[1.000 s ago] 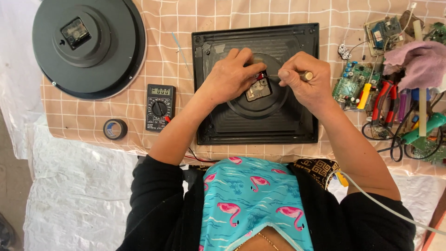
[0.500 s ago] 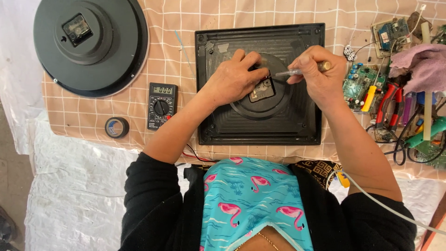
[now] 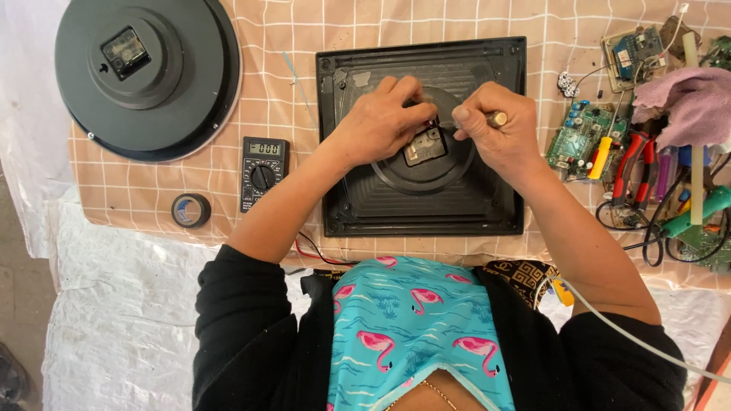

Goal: Repairing the internal mechanism of a wall clock and then polishing the front glass surface with a cloth.

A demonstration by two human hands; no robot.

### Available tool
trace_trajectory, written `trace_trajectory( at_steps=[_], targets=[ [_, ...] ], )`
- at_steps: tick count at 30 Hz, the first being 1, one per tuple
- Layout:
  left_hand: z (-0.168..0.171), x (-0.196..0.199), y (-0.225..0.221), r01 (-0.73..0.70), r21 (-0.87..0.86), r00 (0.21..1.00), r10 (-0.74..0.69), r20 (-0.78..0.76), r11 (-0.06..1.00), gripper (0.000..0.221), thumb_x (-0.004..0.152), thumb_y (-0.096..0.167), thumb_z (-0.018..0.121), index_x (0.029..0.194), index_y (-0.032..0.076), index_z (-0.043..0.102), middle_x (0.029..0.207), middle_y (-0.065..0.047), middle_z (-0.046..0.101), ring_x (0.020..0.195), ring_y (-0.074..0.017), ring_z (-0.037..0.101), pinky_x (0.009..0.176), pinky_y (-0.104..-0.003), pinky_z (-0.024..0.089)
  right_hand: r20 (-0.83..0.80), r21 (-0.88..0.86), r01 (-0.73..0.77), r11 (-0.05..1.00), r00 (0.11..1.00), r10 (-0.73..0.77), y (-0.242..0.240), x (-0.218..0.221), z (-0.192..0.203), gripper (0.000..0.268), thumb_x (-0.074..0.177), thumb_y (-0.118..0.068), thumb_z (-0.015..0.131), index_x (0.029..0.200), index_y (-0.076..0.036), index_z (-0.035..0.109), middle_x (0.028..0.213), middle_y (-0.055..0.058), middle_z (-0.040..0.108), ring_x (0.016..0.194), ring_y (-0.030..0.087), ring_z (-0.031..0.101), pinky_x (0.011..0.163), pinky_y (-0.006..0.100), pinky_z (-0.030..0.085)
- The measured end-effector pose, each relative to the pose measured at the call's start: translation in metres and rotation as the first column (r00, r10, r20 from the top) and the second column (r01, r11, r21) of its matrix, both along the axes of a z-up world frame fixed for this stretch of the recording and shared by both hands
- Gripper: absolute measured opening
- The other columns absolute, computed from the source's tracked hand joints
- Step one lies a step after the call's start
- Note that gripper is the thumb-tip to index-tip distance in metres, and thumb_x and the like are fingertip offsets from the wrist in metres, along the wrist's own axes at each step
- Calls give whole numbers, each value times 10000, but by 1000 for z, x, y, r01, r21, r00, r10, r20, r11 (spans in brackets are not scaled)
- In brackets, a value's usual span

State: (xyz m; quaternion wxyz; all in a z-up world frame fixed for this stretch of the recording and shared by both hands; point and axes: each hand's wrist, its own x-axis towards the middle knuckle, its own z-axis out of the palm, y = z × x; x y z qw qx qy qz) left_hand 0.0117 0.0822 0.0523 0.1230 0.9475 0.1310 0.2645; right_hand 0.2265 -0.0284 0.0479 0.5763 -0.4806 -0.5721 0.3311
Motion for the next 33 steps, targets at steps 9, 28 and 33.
trace_trajectory(
  at_steps=[9,28,33],
  targets=[
    [-2,-3,2,62,-99,996,-69,-64,993,130,1020,176,662,1142,142,637,1088,-90,505,904,-292,509,494,-400,513,216,-109,2,994,976,22,-5,-6,25,448,1096,-379,607,771,-72,577,729,59,563,640,180,688,561,226,421],
    [-9,2,-10,-48,0,998,48,-37,999,135,952,152,691,1076,177,643,1067,-60,505,833,-277,499,431,-361,492,-3,-322,-195,926,979,205,10,24,28,408,1088,-371,571,987,-1,709,936,125,683,758,246,706,671,310,620],
    [-11,4,-13,-122,53,990,125,-66,991,138,913,262,683,1005,244,581,1018,-2,416,832,-270,509,513,-380,577,-94,-116,-150,982,986,140,4,16,6,348,1097,-212,681,844,26,673,780,184,658,714,255,717,644,383,613]
  ],
)
